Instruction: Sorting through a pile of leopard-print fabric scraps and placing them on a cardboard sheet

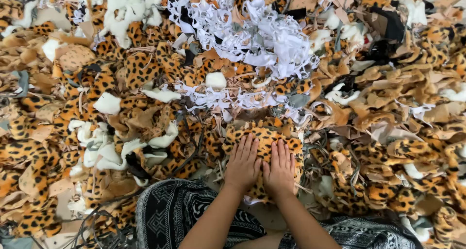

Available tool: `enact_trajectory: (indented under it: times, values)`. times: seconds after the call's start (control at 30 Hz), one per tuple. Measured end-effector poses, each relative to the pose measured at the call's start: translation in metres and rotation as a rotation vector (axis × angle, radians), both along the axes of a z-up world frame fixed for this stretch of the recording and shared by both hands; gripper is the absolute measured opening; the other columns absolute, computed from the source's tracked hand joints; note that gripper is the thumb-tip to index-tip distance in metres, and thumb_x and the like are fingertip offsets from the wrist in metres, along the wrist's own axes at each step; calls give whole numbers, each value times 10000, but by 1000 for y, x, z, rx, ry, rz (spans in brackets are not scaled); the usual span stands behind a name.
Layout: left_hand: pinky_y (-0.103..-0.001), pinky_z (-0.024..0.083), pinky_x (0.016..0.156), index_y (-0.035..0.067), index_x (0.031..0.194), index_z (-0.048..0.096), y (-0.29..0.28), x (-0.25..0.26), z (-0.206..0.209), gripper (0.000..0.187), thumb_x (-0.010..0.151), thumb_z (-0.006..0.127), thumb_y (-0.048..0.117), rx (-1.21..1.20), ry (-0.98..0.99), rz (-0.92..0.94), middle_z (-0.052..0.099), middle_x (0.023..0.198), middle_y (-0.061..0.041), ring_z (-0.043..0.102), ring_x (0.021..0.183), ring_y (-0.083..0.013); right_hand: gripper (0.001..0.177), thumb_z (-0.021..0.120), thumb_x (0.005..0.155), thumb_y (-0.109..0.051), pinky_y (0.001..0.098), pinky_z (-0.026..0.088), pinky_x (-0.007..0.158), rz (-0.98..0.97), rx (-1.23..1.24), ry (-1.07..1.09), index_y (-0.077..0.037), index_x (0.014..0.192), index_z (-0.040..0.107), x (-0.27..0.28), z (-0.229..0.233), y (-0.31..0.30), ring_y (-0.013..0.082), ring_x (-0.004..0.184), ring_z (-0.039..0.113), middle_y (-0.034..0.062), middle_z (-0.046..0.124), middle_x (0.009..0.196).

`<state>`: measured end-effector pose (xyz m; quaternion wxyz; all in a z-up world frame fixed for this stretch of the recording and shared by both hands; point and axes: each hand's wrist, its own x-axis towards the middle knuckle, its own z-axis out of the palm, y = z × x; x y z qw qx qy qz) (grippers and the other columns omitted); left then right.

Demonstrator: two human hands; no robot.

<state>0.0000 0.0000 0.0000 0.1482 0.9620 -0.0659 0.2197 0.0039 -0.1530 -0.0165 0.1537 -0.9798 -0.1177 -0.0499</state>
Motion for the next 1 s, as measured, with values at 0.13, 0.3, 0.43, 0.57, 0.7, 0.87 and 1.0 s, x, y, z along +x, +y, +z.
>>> enact_trajectory:
  times: [0.13,0.3,0.43,0.57,0.7,0.87,1.0]
  values:
    - [-442,198,1216,151,1610,310,-1,-4,1,620,1066,256,445,15,3,12,258,1681,-90,254,1529,-291,700,332,1042,-514,469,35,1252,2,9,5,-210,1652,168,-4,6,0,267,1566,78,41,87,1720]
    - [-439,207,1216,151,1596,343,-1,-4,4,622,1065,271,466,44,-37,31,306,1661,-82,291,1515,-280,685,335,1051,-503,476,33,1244,9,25,62,-219,1651,165,-4,23,-2,261,1564,76,33,86,1718]
    - [-435,202,1219,154,1597,343,-2,-7,5,622,1069,269,475,32,-35,29,297,1666,-79,278,1520,-274,704,349,1047,-509,481,55,1244,20,-17,120,-227,1654,133,-5,26,-4,259,1565,67,34,68,1720]
    - [-470,159,1222,120,1583,363,-2,-2,11,643,1066,307,499,-38,13,-5,311,1651,-113,281,1510,-300,620,558,1009,-363,498,23,1239,-94,169,296,-250,1586,361,7,77,7,255,1533,226,-3,269,1667]
    - [-476,147,1227,90,1558,390,-10,5,65,651,1062,323,506,-72,19,-16,326,1638,-141,287,1507,-316,224,729,922,-290,373,446,954,-207,412,-94,-317,1140,773,44,104,-25,209,1078,668,-52,747,1218]
    - [-505,129,1220,34,1553,368,-35,32,91,614,1081,333,425,-312,128,-156,333,1613,-201,291,1491,-362,331,634,961,-147,525,359,1150,-169,432,-2,-191,1282,704,137,90,-59,324,1329,561,63,618,1393]
    - [-509,229,1197,6,1472,473,-38,72,110,520,1083,358,331,-425,336,-206,496,1476,-225,422,1412,-384,308,618,1003,-215,453,536,915,-347,471,141,-131,1292,682,193,125,-39,302,1054,693,95,707,1112]
